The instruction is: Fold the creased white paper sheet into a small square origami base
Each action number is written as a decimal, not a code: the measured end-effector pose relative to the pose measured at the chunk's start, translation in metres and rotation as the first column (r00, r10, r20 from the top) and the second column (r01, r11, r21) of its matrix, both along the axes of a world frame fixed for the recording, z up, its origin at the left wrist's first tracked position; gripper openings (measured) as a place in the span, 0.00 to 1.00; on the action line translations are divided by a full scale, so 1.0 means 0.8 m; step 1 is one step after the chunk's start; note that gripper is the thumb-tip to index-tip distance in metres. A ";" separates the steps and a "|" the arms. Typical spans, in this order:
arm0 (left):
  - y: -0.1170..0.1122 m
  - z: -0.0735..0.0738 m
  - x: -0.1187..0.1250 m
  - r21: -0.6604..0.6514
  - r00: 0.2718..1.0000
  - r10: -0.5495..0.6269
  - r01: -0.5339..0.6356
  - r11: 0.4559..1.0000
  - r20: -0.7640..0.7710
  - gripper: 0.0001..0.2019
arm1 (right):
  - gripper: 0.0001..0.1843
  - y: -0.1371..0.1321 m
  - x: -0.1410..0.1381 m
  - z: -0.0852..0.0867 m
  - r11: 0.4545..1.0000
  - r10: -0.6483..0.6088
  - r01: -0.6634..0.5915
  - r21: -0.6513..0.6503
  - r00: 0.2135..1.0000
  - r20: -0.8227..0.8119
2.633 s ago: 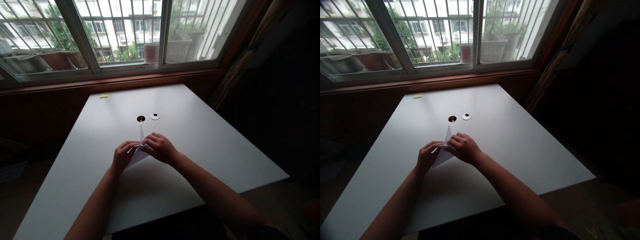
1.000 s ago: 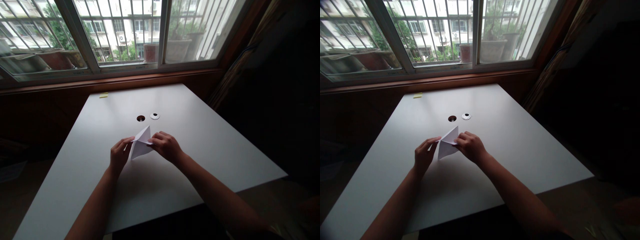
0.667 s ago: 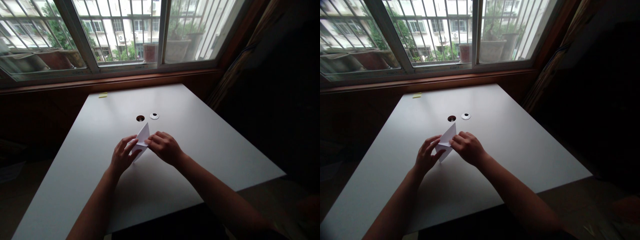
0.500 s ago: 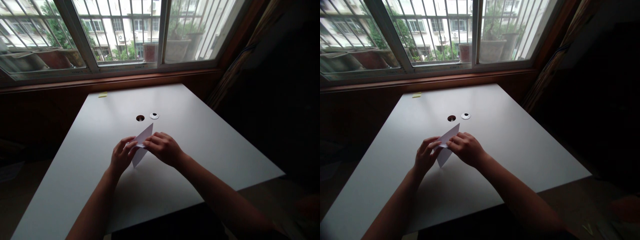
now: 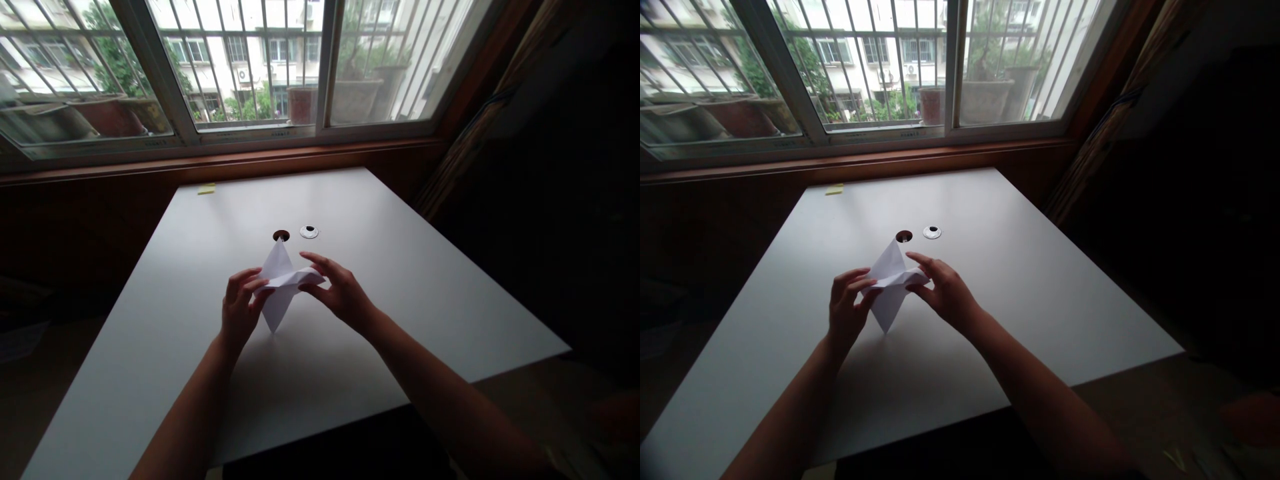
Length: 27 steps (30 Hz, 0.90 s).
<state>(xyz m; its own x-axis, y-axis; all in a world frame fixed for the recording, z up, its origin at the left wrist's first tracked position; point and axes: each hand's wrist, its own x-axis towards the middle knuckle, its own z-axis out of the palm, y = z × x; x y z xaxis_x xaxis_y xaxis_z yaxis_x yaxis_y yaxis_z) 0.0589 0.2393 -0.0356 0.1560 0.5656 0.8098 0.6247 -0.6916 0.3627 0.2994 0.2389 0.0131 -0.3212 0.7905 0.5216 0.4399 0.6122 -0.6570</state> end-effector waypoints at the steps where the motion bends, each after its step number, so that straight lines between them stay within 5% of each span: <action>1: 0.000 0.001 0.000 -0.005 1.000 -0.009 0.009 1.000 0.000 0.13 | 0.29 -0.001 -0.001 -0.002 0.999 0.007 -0.008 -0.040 0.999 -0.048; 10: -0.001 0.005 -0.001 -0.060 0.996 -0.070 0.074 0.995 0.061 0.10 | 0.27 -0.002 -0.005 -0.007 0.951 0.023 -0.155 -0.267 0.897 -0.441; 17: -0.004 0.005 -0.002 -0.067 0.993 -0.065 0.072 0.995 0.094 0.06 | 0.27 -0.001 -0.006 -0.005 0.895 0.073 -0.310 -0.320 0.811 -0.581; 27: 0.005 -0.001 -0.001 -0.118 0.996 -0.089 0.091 0.989 0.024 0.27 | 0.30 -0.003 -0.020 0.002 0.892 0.034 -0.333 -0.304 0.723 -0.690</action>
